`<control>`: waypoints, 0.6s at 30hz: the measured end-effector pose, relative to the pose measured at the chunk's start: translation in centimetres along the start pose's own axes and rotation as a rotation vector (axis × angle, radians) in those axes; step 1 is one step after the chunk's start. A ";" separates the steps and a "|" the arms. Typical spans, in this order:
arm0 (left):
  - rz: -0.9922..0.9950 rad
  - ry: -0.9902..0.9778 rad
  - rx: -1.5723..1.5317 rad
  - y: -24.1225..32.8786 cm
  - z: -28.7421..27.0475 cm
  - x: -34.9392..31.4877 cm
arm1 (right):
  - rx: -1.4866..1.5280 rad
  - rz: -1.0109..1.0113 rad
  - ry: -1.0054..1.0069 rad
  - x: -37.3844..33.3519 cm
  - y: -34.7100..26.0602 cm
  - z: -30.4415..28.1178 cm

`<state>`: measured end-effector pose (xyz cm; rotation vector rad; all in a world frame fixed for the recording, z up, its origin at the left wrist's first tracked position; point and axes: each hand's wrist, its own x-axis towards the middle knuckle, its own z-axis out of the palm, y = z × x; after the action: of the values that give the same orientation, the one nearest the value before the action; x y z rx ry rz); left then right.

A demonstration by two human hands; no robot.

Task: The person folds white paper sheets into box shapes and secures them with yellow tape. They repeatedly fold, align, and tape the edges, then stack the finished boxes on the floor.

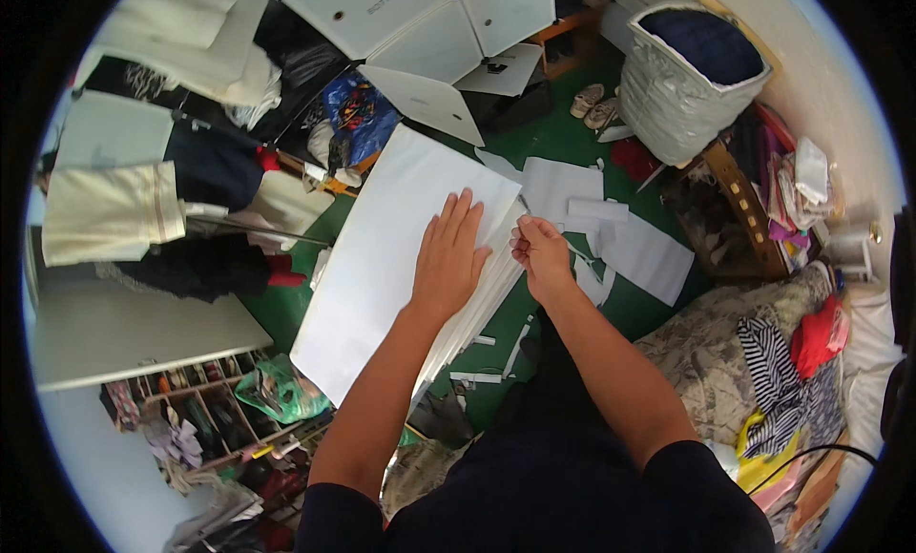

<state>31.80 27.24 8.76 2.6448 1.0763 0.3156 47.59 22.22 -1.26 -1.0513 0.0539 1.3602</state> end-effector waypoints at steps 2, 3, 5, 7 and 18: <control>0.059 -0.040 0.025 -0.6 0.3 3.4 | 0.034 0.002 0.021 0.1 0.4 0.4; 0.079 -0.050 0.083 -0.9 0.5 5.0 | 0.048 0.004 0.032 0.1 0.5 0.5; 0.148 -0.118 0.093 -1.4 0.7 7.6 | 0.074 -0.020 0.053 0.4 0.9 0.8; 0.204 -0.152 0.074 -1.8 1.3 9.5 | 0.094 -0.034 0.078 0.5 1.3 1.2; 0.207 -0.329 -0.054 -3.4 3.2 12.3 | 0.085 -0.113 0.242 1.8 3.8 3.0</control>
<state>39.18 37.69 5.86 2.6401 0.6843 -0.0518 43.43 24.94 -2.82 -1.1254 0.2266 1.1143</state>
